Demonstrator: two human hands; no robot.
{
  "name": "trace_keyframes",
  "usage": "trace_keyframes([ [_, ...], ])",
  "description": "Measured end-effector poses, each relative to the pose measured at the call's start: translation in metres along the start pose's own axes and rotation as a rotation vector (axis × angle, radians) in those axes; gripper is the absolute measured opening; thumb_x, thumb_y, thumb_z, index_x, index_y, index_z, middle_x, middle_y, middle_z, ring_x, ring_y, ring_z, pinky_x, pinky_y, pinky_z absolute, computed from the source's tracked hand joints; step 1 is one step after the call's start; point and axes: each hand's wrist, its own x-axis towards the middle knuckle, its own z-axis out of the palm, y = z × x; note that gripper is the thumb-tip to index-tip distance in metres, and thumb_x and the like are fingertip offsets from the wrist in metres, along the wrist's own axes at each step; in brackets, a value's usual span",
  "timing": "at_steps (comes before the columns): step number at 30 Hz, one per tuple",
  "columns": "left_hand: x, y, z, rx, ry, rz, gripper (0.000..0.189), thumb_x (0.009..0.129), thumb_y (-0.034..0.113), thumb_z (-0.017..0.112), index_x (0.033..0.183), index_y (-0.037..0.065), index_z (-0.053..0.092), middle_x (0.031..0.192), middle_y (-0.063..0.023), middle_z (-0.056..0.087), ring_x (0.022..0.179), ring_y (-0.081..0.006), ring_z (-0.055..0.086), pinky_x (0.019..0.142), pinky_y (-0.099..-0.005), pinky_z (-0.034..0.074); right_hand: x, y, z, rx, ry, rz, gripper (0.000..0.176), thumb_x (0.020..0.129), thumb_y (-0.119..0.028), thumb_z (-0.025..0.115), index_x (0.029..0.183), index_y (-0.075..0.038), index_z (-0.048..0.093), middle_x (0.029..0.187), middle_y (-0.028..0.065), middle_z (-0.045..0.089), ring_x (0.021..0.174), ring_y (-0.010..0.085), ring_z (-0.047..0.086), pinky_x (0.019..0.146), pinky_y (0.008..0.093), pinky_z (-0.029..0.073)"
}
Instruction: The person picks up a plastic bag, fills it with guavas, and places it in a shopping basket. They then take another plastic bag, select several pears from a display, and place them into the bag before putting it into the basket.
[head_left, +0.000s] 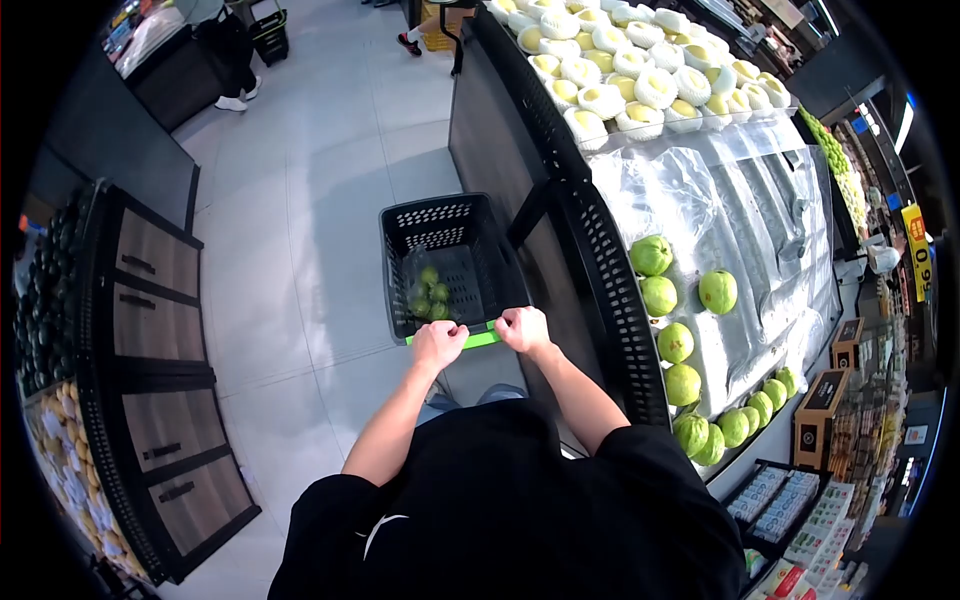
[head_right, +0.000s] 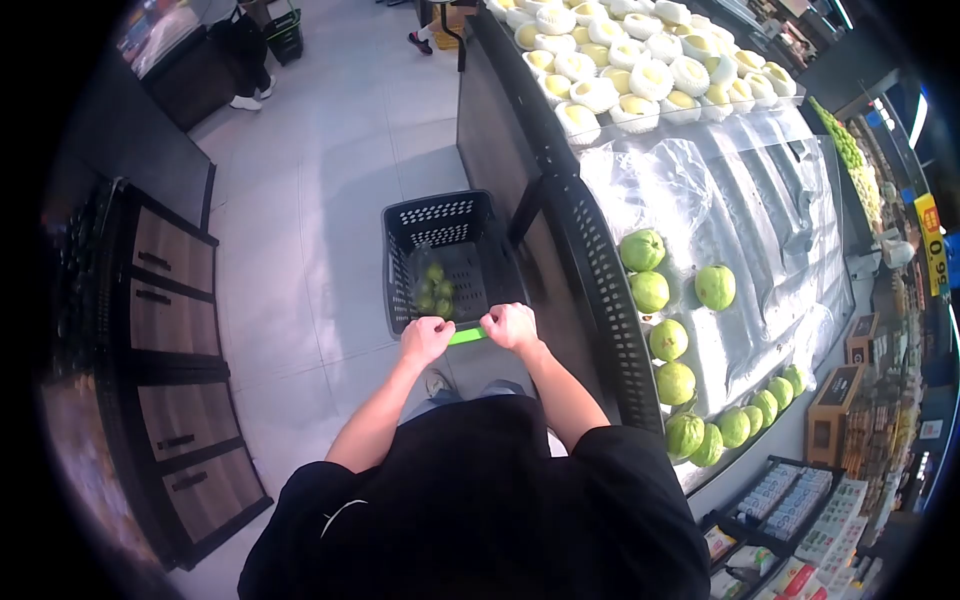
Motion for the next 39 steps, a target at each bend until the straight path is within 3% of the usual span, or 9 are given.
trace_keyframes([
  [7,0.082,-0.004,-0.017,0.050,0.022,0.042,0.034,0.081,0.036,0.065,0.067,0.006,0.069,0.067,-0.0190,0.066,0.067,-0.0404,0.066,0.063,-0.0485,0.052,0.077,-0.007,-0.007,0.025,-0.010,0.051,0.032,0.076,-0.032,0.055,0.071,-0.006,0.073,0.072,0.0197,0.068,0.074,0.0383,0.068,0.075,0.0453,0.055],
  [13,0.147,-0.005,-0.032,0.035,0.087,0.054,0.035,0.081,0.034,0.063,0.065,0.004,0.066,0.065,-0.0206,0.064,0.066,-0.0417,0.065,0.062,-0.0497,0.051,0.145,-0.011,-0.010,0.032,0.085,-0.001,0.030,0.075,-0.028,0.056,0.065,-0.003,0.069,0.064,0.0186,0.065,0.064,0.0362,0.066,0.067,0.0450,0.055],
  [20,0.230,-0.016,-0.042,0.006,0.064,0.089,0.038,0.083,0.036,0.066,0.063,0.003,0.063,0.062,-0.0181,0.061,0.061,-0.0393,0.062,0.056,-0.0480,0.047,0.227,-0.012,-0.023,0.094,0.029,0.031,0.031,0.076,-0.032,0.057,0.068,-0.006,0.073,0.066,0.0188,0.067,0.068,0.0370,0.068,0.073,0.0454,0.056],
  [23,0.270,-0.015,-0.054,0.003,0.030,0.068,0.044,0.087,0.040,0.066,0.064,0.003,0.063,0.058,-0.0167,0.059,0.056,-0.0348,0.061,0.055,-0.0450,0.045,0.268,-0.011,-0.029,0.126,-0.008,0.006,0.031,0.076,-0.031,0.057,0.066,-0.005,0.071,0.064,0.0187,0.066,0.067,0.0375,0.067,0.071,0.0466,0.056],
  [30,0.356,-0.028,-0.066,-0.073,-0.032,-0.004,0.044,0.094,0.033,0.063,0.067,-0.002,0.060,0.053,-0.0112,0.052,0.050,-0.0165,0.052,0.051,-0.0382,0.042,0.350,-0.006,-0.037,0.253,0.021,-0.026,0.032,0.077,-0.032,0.056,0.068,-0.005,0.072,0.063,0.0186,0.065,0.066,0.0373,0.067,0.070,0.0471,0.056],
  [33,0.391,-0.013,-0.076,0.014,-0.060,-0.012,0.044,0.095,0.036,0.061,0.070,0.000,0.065,0.062,-0.0155,0.062,0.056,-0.0244,0.061,0.057,-0.0400,0.046,0.380,-0.006,-0.047,0.305,-0.002,-0.010,0.031,0.077,-0.031,0.055,0.069,-0.006,0.072,0.065,0.0192,0.066,0.067,0.0381,0.068,0.073,0.0477,0.056],
  [34,0.394,0.017,-0.086,0.163,-0.077,0.034,0.044,0.096,0.038,0.059,0.074,0.001,0.067,0.069,-0.0177,0.067,0.065,-0.0330,0.066,0.062,-0.0433,0.048,0.390,-0.006,-0.049,0.316,0.001,-0.008,0.032,0.077,-0.031,0.055,0.069,-0.006,0.072,0.066,0.0195,0.067,0.068,0.0381,0.068,0.074,0.0475,0.056],
  [37,0.417,0.040,-0.084,0.187,-0.158,0.011,0.046,0.098,0.042,0.053,0.079,0.003,0.069,0.073,-0.0181,0.068,0.073,-0.0378,0.067,0.067,-0.0462,0.050,0.414,-0.007,-0.047,0.335,0.013,-0.023,0.033,0.079,-0.032,0.056,0.072,-0.005,0.073,0.068,0.0199,0.067,0.071,0.0379,0.068,0.075,0.0473,0.055],
  [39,0.433,0.047,-0.080,0.358,-0.231,0.008,0.052,0.100,0.047,0.043,0.084,0.007,0.072,0.078,-0.0209,0.069,0.082,-0.0421,0.067,0.076,-0.0515,0.051,0.431,-0.003,-0.045,0.335,0.026,-0.016,0.034,0.081,-0.033,0.056,0.074,-0.005,0.073,0.070,0.0200,0.068,0.072,0.0378,0.069,0.075,0.0472,0.055],
])
